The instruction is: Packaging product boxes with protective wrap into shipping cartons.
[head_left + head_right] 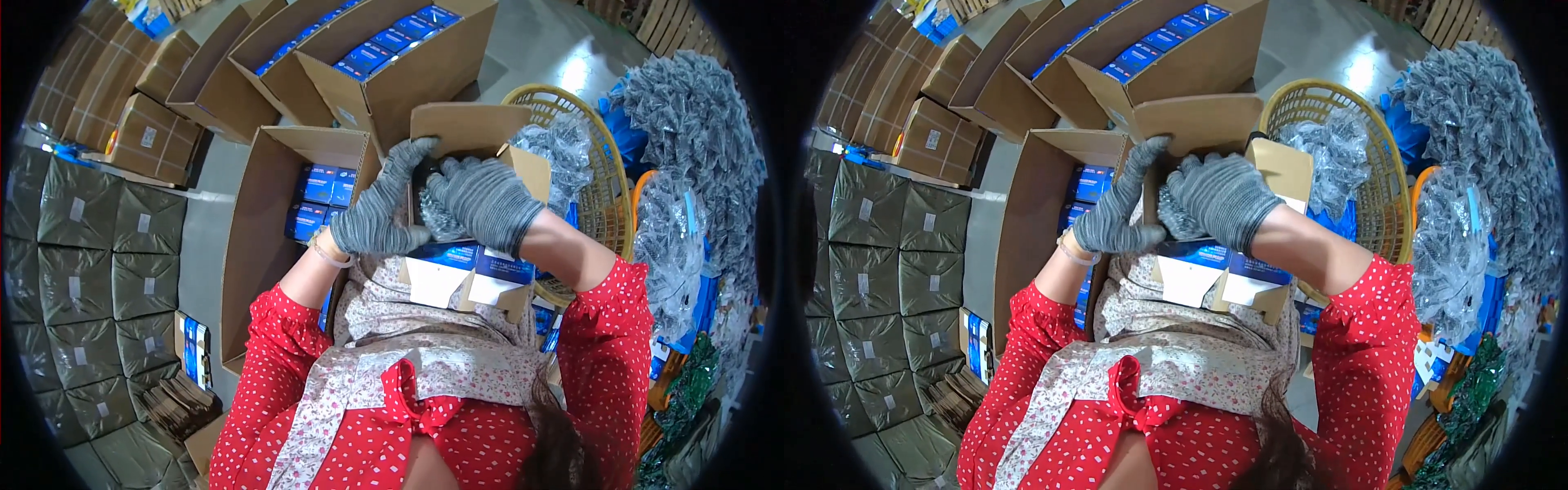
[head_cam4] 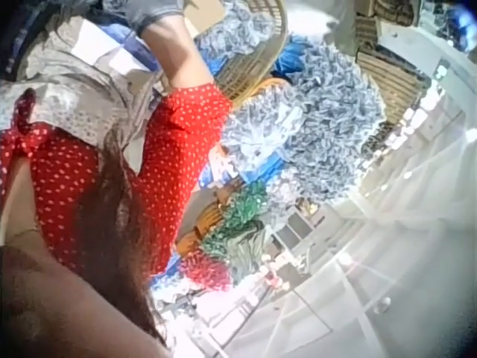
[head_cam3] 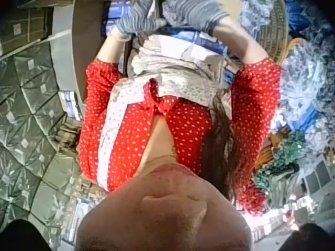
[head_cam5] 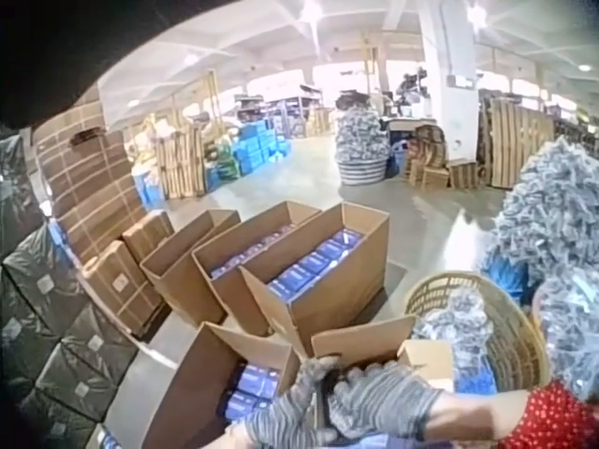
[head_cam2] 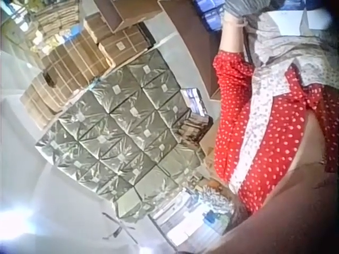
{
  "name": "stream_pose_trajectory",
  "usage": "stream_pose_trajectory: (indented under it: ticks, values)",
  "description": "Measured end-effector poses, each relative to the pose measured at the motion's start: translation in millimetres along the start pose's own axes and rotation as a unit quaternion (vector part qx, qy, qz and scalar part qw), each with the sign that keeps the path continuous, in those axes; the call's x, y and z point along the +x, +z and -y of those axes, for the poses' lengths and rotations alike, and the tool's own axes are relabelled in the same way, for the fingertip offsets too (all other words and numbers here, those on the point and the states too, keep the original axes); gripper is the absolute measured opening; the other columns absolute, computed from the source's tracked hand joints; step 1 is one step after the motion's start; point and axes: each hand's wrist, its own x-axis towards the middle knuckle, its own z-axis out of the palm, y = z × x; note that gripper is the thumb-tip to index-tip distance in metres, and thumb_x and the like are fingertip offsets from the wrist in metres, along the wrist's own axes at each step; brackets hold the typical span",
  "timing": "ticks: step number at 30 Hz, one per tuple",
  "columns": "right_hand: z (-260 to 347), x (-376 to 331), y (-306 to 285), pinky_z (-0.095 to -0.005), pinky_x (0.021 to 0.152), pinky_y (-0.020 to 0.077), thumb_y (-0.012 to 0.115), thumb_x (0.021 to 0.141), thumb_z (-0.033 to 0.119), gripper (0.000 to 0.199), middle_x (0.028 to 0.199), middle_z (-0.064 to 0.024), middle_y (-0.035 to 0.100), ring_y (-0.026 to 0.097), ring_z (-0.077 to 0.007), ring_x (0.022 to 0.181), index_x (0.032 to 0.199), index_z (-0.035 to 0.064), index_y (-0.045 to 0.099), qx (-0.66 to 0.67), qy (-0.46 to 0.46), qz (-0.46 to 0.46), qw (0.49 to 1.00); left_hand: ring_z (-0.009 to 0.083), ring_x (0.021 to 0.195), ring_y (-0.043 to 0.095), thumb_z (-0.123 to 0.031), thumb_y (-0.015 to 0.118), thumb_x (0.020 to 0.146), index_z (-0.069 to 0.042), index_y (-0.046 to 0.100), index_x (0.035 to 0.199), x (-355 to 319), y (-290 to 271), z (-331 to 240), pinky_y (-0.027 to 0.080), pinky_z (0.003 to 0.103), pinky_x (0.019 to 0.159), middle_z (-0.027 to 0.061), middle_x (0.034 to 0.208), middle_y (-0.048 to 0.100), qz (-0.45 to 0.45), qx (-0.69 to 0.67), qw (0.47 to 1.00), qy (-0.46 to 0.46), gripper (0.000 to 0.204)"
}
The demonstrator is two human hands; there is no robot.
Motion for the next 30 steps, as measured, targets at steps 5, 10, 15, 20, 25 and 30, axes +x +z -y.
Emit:
stream_pose_trajectory:
  ticks: [5,10,15,20,25,30]
  values:
    - [-39.7,-44.6,-8.7,-0.04,0.09,0.0508,0.069,0.075,0.015,0.046,0.116,-0.0167,0.062,0.062,-0.0293,0.104,0.118,0.0014,0.058,0.09,-0.194,-0.206,0.955,0.0293,0.136,0.035,-0.028,0.083,0.071,-0.004,0.02,0.149,-12.8,5.3,15.9,0.028,0.041,0.114,0.0153,0.145,0.035,0.009,-0.145,0.987,-0.071,0.103]
    - [-111.8,-76.6,62.0,-0.0319,0.091,0.0498,0.084,0.065,0.009,0.07,0.124,-0.0105,0.057,0.057,-0.0182,0.111,0.127,0.0015,0.053,0.61,0.118,-0.187,0.761,0.0299,0.133,0.037,-0.025,0.084,0.07,-0.004,0.019,0.148,-6.6,61.1,13.1,0.031,0.041,0.112,0.0155,0.143,0.037,-0.197,-0.275,0.933,-0.12,0.105]
    - [-66.9,-34.5,118.5,-0.0387,0.101,0.0447,0.087,0.066,0.018,0.084,0.129,-0.0176,0.054,0.053,-0.0265,0.12,0.137,0.0017,0.045,0.613,0.098,-0.287,0.73,0.03,0.129,0.04,-0.02,0.086,0.067,-0.005,0.019,0.148,-2.8,74.5,12.0,0.033,0.04,0.11,0.0146,0.14,0.04,-0.217,-0.107,0.947,-0.212,0.106]
    - [-60.1,-32.0,112.4,-0.0411,0.107,0.0391,0.089,0.061,0.027,0.098,0.137,-0.0181,0.047,0.049,-0.0314,0.125,0.141,0.0009,0.039,0.378,0.006,-0.375,0.846,0.0336,0.131,0.04,-0.027,0.086,0.067,-0.006,0.023,0.149,-1.1,60.5,2.0,0.03,0.043,0.112,0.0177,0.141,0.041,-0.209,-0.073,0.967,-0.123,0.105]
    - [-65.8,-60.2,68.7,-0.0498,0.11,0.0328,0.086,0.059,0.036,0.103,0.14,-0.0334,0.038,0.039,-0.0483,0.13,0.141,-0.0041,0.039,0.125,-0.064,-0.251,0.958,0.0384,0.136,0.036,-0.04,0.08,0.07,-0.006,0.028,0.149,-6.6,2.0,-12.3,0.022,0.049,0.115,0.0225,0.145,0.038,0.052,0.273,0.96,-0.022,0.1]
    - [-50.0,-59.3,42.5,-0.0539,0.11,0.0302,0.084,0.059,0.039,0.101,0.14,-0.0357,0.037,0.035,-0.0494,0.132,0.139,-0.0043,0.041,0.084,-0.103,-0.135,0.982,0.0449,0.139,0.029,-0.053,0.073,0.07,0.0,0.031,0.147,13.4,-11.4,-44.7,0.014,0.054,0.117,0.0279,0.149,0.031,0.204,0.358,0.911,-0.027,0.102]
